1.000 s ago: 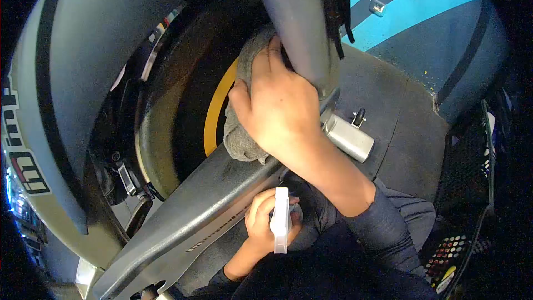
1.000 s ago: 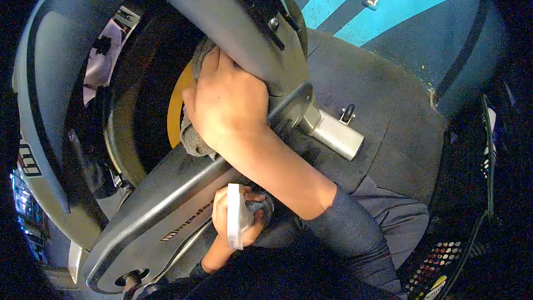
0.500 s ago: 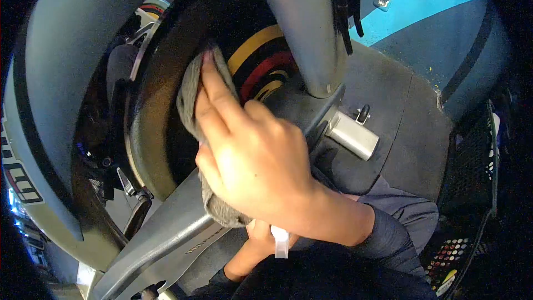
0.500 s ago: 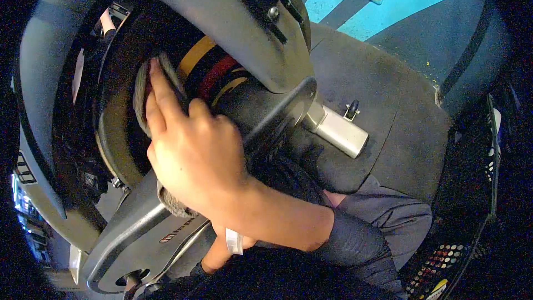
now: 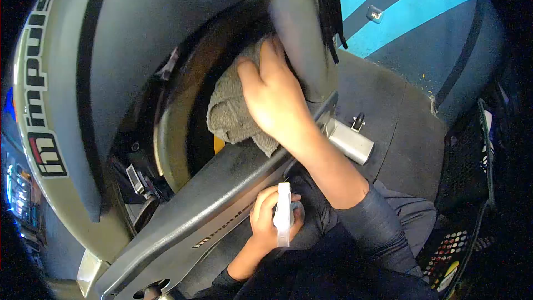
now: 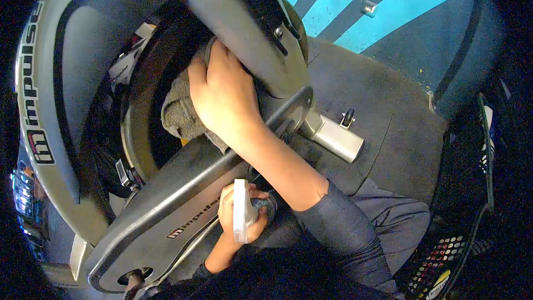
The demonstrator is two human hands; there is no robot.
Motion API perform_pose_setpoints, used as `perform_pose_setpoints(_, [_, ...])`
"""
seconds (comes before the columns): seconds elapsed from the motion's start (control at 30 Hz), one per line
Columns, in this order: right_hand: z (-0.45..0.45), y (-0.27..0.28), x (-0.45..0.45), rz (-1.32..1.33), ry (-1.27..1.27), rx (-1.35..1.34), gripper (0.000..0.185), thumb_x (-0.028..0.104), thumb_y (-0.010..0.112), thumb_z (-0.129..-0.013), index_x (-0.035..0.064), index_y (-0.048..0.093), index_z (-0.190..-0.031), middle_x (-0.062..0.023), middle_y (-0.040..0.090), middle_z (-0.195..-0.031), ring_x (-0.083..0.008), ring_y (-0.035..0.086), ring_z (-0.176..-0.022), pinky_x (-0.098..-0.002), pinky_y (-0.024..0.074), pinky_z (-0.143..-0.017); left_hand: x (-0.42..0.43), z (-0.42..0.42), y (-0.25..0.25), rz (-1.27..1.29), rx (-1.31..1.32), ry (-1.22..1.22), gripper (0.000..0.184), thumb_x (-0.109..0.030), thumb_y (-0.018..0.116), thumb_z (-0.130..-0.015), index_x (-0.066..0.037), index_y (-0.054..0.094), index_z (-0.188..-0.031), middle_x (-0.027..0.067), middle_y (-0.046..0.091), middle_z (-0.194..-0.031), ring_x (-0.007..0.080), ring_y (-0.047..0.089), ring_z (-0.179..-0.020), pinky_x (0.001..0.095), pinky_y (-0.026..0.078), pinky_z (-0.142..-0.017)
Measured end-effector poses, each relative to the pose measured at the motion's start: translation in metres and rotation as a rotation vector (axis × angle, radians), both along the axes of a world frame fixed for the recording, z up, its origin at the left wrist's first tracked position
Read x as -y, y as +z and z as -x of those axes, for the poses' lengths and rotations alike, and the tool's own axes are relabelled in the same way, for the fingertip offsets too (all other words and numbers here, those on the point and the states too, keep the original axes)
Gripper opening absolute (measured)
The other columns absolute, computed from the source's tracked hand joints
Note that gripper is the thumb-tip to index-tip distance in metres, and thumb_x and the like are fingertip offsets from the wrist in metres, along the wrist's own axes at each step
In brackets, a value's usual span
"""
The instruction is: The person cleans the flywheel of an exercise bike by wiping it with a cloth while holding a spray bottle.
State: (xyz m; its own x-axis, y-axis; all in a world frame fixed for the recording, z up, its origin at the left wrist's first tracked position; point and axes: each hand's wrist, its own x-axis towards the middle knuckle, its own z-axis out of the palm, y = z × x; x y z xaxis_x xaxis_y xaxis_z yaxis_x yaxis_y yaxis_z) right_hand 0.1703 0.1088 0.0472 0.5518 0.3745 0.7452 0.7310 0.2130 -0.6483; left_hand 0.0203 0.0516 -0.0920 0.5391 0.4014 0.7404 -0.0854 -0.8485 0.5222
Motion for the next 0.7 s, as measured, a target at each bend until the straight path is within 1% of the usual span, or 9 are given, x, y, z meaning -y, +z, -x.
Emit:
perform_pose_setpoints(0.13, [0.032, -0.001, 0.035, 0.221, 0.032, 0.172, 0.043, 0.023, 0.056, -0.083, -0.009, 0.049, -0.111, -0.0336, 0.037, -0.133, -0.0474, 0.059, -0.079, -0.0465, 0.0511, -0.076, 0.001, 0.0, -0.002, 0.021, 0.068, 0.025, 0.051, 0.0, 0.073, -0.061, 0.0, 0.05, -0.107, 0.0136, 0.063, -0.098, 0.0297, 0.062, -0.085, 0.0361, 0.052, -0.076])
perform_pose_setpoints(0.17, [0.044, 0.002, 0.045, 0.306, 0.068, 0.222, 0.045, 0.023, 0.058, -0.081, -0.0088, 0.05, -0.112, -0.033, 0.034, -0.137, -0.044, 0.061, -0.072, -0.0443, 0.0541, -0.071, -0.004, 0.009, -0.022, -0.015, -0.049, 0.001, 0.056, -0.013, 0.073, -0.064, -0.003, 0.049, -0.113, 0.0163, 0.059, -0.111, 0.0326, 0.058, -0.09, 0.043, 0.047, -0.081])
perform_pose_setpoints(0.23, [0.066, 0.004, 0.057, 0.407, 0.163, 0.25, 0.049, 0.022, 0.061, -0.078, -0.0085, 0.051, -0.114, -0.0342, 0.036, -0.135, -0.0347, 0.063, -0.06, -0.0393, 0.0551, -0.057, -0.002, 0.011, -0.04, 0.04, -0.096, -0.06, 0.055, -0.011, 0.073, -0.063, -0.002, 0.049, -0.111, 0.016, 0.059, -0.109, 0.0319, 0.059, -0.089, 0.0416, 0.047, -0.079])
perform_pose_setpoints(0.27, [0.071, 0.002, 0.053, 0.407, 0.075, 0.362, 0.056, 0.022, 0.063, -0.072, -0.0134, 0.053, -0.113, -0.0339, 0.034, -0.138, -0.0218, 0.064, -0.056, -0.0337, 0.0541, -0.045, -0.001, 0.011, -0.042, 0.064, -0.089, -0.06, 0.055, -0.01, 0.073, -0.062, -0.002, 0.049, -0.111, 0.0158, 0.06, -0.108, 0.0316, 0.059, -0.088, 0.0409, 0.048, -0.079])
perform_pose_setpoints(0.4, [0.073, -0.003, 0.043, 0.376, -0.117, 0.465, 0.05, 0.02, 0.06, -0.072, -0.0127, 0.059, -0.109, -0.0346, 0.041, -0.133, -0.0152, 0.062, -0.054, -0.0285, 0.0526, -0.045, 0.002, 0.011, -0.033, 0.092, -0.059, -0.027, 0.053, -0.006, 0.073, -0.061, -0.001, 0.05, -0.108, 0.0152, 0.061, -0.103, 0.0303, 0.06, -0.086, 0.0383, 0.049, -0.076])
perform_pose_setpoints(0.5, [0.057, -0.001, 0.035, 0.437, -0.247, 0.47, 0.05, 0.021, 0.06, -0.073, -0.012, 0.059, -0.11, -0.0348, 0.042, -0.132, -0.0158, 0.062, -0.054, -0.0297, 0.0527, -0.045, 0.002, 0.006, -0.017, 0.076, -0.02, 0.019, 0.053, -0.003, 0.073, -0.059, -0.001, 0.05, -0.107, 0.0147, 0.061, -0.1, 0.0293, 0.061, -0.084, 0.0363, 0.05, -0.073])
perform_pose_setpoints(0.57, [0.031, 0.003, 0.03, 0.575, -0.336, 0.428, 0.055, 0.029, 0.061, -0.076, -0.0107, 0.055, -0.114, -0.0315, 0.051, -0.124, -0.021, 0.067, -0.063, -0.0321, 0.0539, -0.049, 0.001, 0.002, -0.002, 0.036, 0.003, 0.039, 0.052, -0.001, 0.073, -0.058, 0.0, 0.05, -0.105, 0.0144, 0.062, -0.098, 0.0287, 0.061, -0.083, 0.0349, 0.051, -0.072])
perform_pose_setpoints(0.67, [0.004, -0.006, 0.02, 0.518, -0.317, 0.277, 0.06, 0.032, 0.063, -0.077, -0.0114, 0.052, -0.117, -0.0308, 0.054, -0.12, -0.0244, 0.068, -0.066, -0.0329, 0.0549, -0.053, -0.003, 0.001, 0.004, -0.047, -0.064, -0.022, 0.051, 0.002, 0.07, -0.06, 0.0, 0.048, -0.106, 0.0133, 0.063, -0.093, 0.0271, 0.061, -0.086, 0.0337, 0.05, -0.074])
perform_pose_setpoints(0.7, [0.002, -0.005, 0.021, 0.456, -0.264, 0.258, 0.053, 0.03, 0.061, -0.078, -0.0111, 0.053, -0.109, -0.0318, 0.052, -0.12, -0.0297, 0.067, -0.064, -0.0368, 0.0551, -0.053, -0.003, 0.002, 0.001, -0.054, -0.075, -0.024, 0.052, 0.001, 0.07, -0.06, 0.0, 0.048, -0.107, 0.0144, 0.064, -0.094, 0.0271, 0.06, -0.086, 0.0338, 0.05, -0.074])
